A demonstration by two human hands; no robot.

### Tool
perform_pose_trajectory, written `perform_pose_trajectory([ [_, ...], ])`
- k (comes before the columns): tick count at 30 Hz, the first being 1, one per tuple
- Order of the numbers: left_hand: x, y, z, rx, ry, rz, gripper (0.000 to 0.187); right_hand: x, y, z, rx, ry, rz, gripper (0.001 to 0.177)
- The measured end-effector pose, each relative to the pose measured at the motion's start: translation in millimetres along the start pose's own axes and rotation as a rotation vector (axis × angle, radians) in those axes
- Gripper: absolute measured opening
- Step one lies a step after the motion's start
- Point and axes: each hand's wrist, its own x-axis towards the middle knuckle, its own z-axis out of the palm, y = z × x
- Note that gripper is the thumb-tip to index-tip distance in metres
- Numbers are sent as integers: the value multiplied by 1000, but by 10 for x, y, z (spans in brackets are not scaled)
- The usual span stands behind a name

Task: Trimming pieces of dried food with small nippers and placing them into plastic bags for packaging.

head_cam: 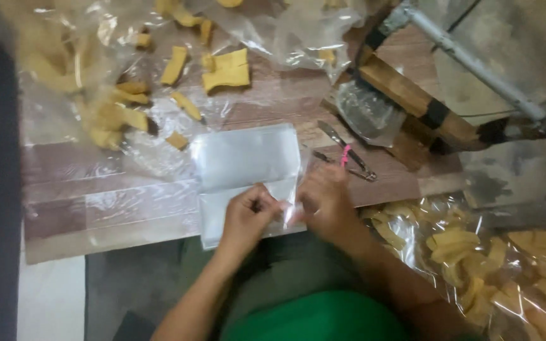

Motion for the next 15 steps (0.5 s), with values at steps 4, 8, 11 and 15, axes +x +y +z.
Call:
perform_pose_trajectory([
  [4, -201, -189, -73, -125, 75, 187, 26, -30, -240, 303, 402, -100, -57, 48],
  [8, -417, 79, -79, 44, 170, 279, 50, -113, -305, 337, 457, -71, 209, 25],
  [11, -403, 231, -109, 386, 96, 584, 31, -38, -112, 203, 421, -142, 286, 22],
  [15, -370, 109, -392, 422, 299, 634, 32, 92, 144, -159, 210, -583, 522, 44],
])
